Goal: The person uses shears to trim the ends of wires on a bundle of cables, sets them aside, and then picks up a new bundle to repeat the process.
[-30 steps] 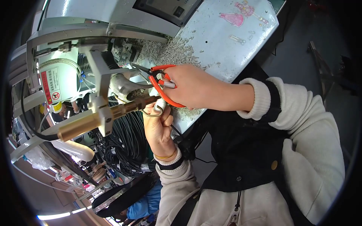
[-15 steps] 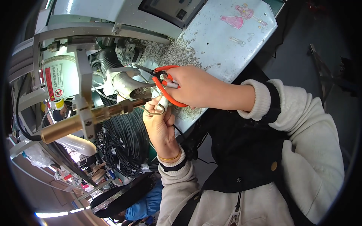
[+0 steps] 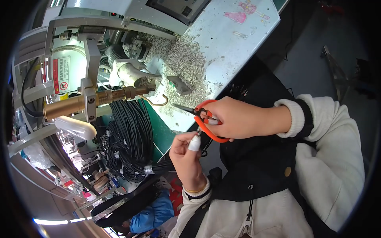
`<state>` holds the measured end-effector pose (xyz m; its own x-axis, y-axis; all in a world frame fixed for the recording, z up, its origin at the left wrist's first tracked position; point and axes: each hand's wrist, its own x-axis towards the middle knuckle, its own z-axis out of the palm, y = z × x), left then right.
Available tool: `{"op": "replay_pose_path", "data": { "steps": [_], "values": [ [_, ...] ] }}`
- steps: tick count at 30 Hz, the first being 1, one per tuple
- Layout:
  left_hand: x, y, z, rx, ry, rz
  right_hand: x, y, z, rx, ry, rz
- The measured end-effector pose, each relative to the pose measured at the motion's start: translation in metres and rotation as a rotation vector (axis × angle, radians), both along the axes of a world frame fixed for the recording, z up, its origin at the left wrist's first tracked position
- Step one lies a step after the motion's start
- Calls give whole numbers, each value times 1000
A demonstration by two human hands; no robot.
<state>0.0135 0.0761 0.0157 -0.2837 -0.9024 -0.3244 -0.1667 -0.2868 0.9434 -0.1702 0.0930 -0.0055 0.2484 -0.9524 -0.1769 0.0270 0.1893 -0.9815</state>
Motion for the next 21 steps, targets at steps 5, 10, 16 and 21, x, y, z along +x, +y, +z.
{"op": "replay_pose_path", "data": {
  "steps": [5, 10, 16, 21],
  "values": [
    [5, 7, -3, 35, -104, -40, -5, 8, -5, -35, 120, -102],
    [3, -38, -10, 278, 178, -27, -12, 2, -1, 46, -23, -247],
    [-24, -86, -8, 393, 472, 76, -10, -37, 5, -230, 131, -456],
    [-25, -100, -14, 386, 448, 2, -4, -75, -3, -90, 115, -355]
  ]
}}
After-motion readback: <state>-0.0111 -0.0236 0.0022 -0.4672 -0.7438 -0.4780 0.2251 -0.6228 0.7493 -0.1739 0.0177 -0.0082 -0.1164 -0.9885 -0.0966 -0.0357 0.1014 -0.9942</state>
